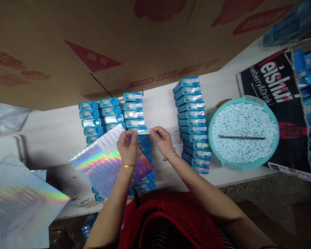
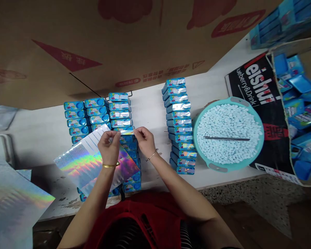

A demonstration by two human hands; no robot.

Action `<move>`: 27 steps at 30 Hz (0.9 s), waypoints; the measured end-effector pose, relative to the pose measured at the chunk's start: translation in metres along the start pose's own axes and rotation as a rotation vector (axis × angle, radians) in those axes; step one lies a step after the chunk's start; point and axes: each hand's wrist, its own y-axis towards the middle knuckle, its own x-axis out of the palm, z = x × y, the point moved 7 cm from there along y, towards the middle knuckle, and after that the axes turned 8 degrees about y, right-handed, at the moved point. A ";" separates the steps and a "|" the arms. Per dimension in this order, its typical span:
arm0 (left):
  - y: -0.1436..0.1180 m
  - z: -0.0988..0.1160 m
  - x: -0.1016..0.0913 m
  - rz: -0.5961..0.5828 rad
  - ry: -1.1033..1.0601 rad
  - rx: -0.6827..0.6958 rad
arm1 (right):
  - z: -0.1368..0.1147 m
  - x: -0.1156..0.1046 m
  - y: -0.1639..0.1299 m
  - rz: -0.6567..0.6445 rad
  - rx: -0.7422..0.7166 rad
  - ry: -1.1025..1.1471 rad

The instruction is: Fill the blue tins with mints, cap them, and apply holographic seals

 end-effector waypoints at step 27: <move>-0.009 -0.004 -0.006 -0.198 0.752 0.466 | 0.032 -0.008 -0.009 -0.200 -0.305 -0.911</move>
